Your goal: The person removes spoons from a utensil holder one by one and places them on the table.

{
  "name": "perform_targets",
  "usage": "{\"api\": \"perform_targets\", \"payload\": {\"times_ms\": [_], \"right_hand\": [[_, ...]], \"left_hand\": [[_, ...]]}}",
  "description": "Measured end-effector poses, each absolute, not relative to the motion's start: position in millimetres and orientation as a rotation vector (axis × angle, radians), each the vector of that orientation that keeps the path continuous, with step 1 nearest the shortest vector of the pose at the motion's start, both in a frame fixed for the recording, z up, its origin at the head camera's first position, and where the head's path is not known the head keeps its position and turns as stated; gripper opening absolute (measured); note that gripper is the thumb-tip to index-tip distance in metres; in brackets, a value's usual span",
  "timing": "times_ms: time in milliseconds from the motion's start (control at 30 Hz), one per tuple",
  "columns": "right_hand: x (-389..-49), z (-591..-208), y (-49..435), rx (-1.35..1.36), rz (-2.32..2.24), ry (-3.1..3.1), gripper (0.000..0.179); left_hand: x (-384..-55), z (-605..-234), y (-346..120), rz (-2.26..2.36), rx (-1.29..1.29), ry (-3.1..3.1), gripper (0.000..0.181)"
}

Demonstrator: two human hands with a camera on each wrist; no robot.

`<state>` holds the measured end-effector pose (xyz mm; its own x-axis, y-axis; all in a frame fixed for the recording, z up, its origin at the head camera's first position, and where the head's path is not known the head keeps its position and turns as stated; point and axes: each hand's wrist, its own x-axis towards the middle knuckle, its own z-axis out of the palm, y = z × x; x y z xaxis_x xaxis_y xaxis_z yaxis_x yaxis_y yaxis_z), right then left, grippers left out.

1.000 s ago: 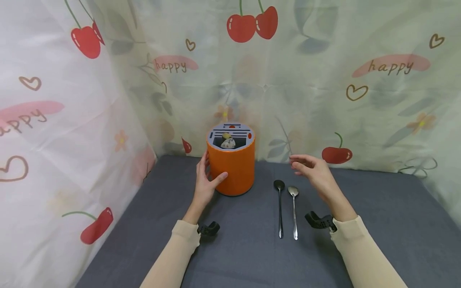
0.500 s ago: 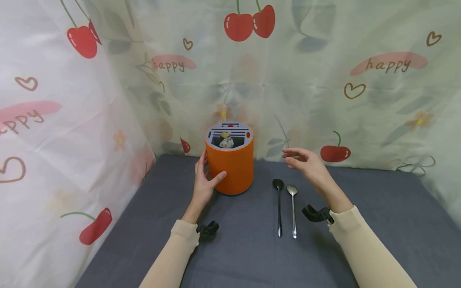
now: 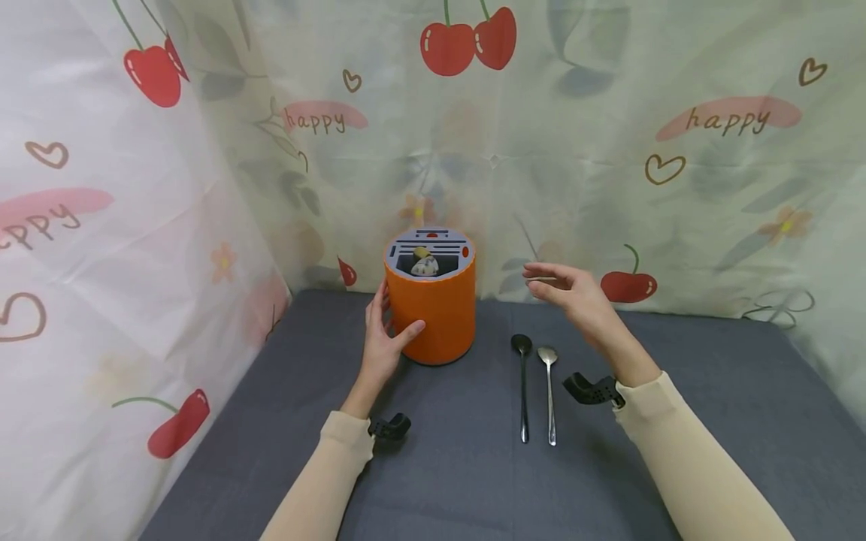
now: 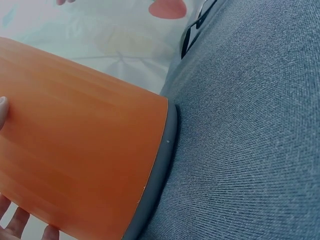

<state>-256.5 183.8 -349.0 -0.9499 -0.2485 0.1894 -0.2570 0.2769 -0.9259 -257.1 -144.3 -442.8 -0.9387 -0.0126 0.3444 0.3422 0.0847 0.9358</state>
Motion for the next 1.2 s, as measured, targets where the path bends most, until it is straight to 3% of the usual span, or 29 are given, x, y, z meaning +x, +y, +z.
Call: {"api": "perform_targets", "payload": {"times_ms": [567, 833, 1200], "right_hand": [[-260, -325, 162, 0.571, 1.866, -2.466, 0.049], [-265, -318, 154, 0.599, 1.959, -2.407, 0.046], [-272, -314, 149, 0.620, 2.020, -2.388, 0.048]], "left_hand": [[-256, -441, -144, -1.905, -0.328, -2.106, 0.093], [-278, -468, -148, -1.896, -0.311, -2.114, 0.098], [-278, -472, -150, -1.877, -0.331, -2.098, 0.094]]}}
